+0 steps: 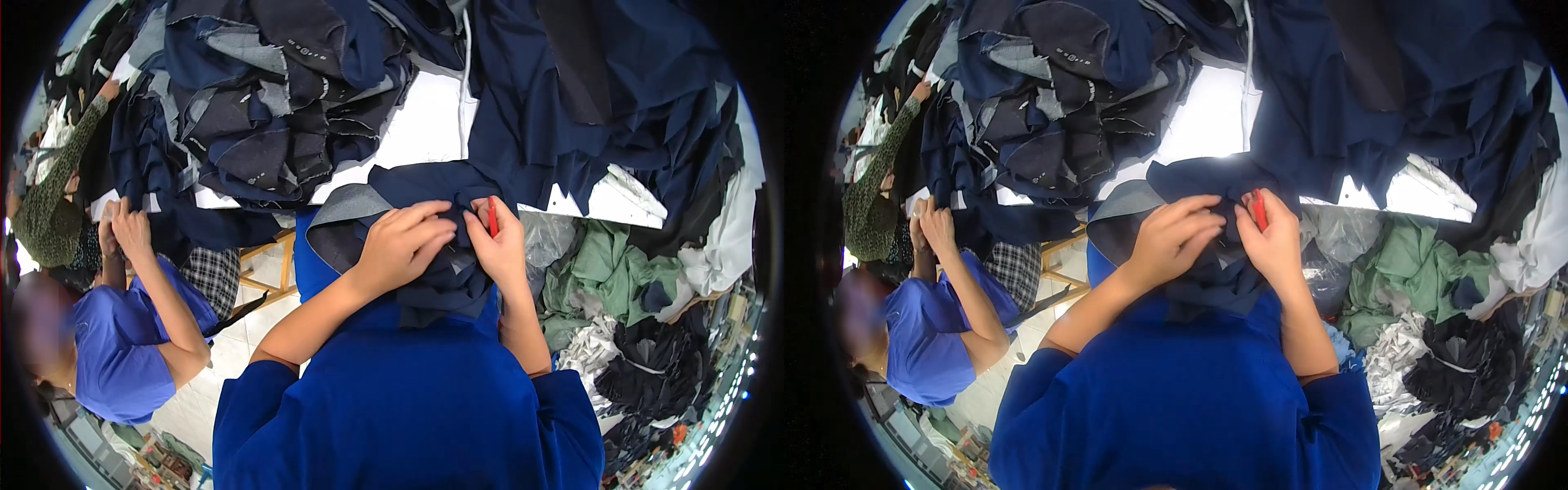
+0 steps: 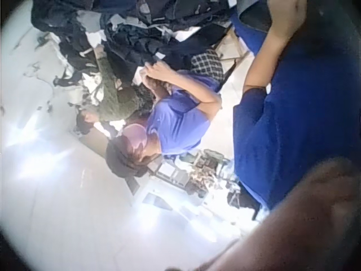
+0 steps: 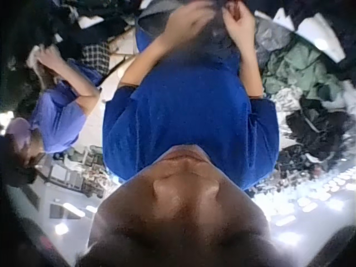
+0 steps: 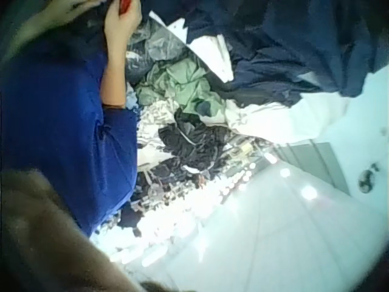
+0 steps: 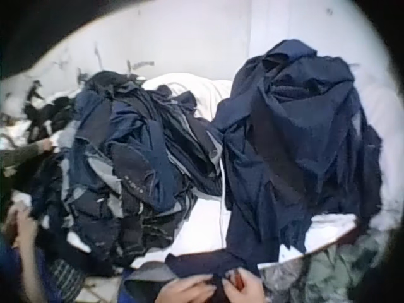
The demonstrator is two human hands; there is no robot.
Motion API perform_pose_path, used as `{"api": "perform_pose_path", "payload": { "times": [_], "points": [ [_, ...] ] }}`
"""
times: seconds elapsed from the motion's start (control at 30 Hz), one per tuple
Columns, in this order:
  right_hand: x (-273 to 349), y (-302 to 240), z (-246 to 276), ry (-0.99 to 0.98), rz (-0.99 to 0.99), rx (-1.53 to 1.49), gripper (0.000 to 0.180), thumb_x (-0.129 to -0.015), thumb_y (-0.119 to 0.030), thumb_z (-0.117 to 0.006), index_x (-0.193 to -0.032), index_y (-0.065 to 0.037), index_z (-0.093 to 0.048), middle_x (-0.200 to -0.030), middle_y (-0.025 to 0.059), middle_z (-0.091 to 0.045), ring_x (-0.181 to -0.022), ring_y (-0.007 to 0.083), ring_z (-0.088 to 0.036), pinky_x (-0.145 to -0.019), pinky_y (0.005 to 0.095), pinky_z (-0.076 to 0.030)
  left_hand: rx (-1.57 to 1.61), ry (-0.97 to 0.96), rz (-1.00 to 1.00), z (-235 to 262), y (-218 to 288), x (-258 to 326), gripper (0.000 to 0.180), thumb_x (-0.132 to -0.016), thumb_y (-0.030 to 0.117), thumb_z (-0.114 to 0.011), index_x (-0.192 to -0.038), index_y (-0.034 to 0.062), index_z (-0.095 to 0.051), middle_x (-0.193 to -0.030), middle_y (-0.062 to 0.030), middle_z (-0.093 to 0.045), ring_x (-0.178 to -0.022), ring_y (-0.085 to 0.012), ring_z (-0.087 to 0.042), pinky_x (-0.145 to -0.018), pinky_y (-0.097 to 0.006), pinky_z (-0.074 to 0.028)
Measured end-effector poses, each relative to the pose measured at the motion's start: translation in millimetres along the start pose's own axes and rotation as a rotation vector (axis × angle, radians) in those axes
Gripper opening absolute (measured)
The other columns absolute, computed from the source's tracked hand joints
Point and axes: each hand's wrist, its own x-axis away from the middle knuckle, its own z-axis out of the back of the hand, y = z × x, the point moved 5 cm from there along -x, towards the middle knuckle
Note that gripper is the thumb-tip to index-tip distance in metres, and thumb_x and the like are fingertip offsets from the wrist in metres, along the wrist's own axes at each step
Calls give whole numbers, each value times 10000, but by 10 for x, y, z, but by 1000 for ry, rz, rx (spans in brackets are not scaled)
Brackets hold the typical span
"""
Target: Trimming excess threads from dark blue fabric pieces using thread snips in a factory setting.
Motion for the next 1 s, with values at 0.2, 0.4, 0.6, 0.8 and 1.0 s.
{"api": "perform_pose_path", "payload": {
  "times": [0.2,0.4,0.6,0.8,1.0],
  "points": [
    [10,-199,3,-135,61,-237,293,-801,58,-569,-687,-77,-334,-856,43,-530,-753,77,-420,-699,206,-346,-71,154,145,223,-160,-181,219,-771,93,-644,-989,76,-634,-1067,-99,-562,-871,-270,-589,-710,-351,-483],
    [-31,-299,109,-64,81,-439,295,-802,73,-575,-686,-86,-355,-920,68,-552,-800,77,-458,-731,196,-360,-166,40,56,326,-46,-292,137,-732,174,-687,-835,107,-627,-997,-15,-603,-924,-201,-530,-816,-326,-348],
    [-138,-201,152,-39,-6,-408,181,-796,47,-571,-742,-54,-431,-803,2,-517,-718,53,-433,-677,191,-364,60,73,194,369,-100,-289,112,-719,133,-706,-811,104,-648,-774,22,-625,-740,-157,-539,-743,-297,-322],
    [-193,-105,304,110,11,-124,109,-804,5,-552,-889,-28,-491,-739,-28,-438,-683,54,-412,-631,188,-368,110,106,280,433,-121,-243,95,-724,138,-710,-819,137,-715,-688,42,-579,-684,-116,-477,-689,-281,-282],
    [-139,-543,375,-206,9,-461,276,-799,-74,-645,-1055,-15,-560,-685,-73,-404,-586,1,-339,-525,146,-256,-63,105,155,467,72,-254,125,-687,143,-734,-809,168,-726,-611,57,-475,-651,-111,-416,-649,-308,-225]
  ]
}}
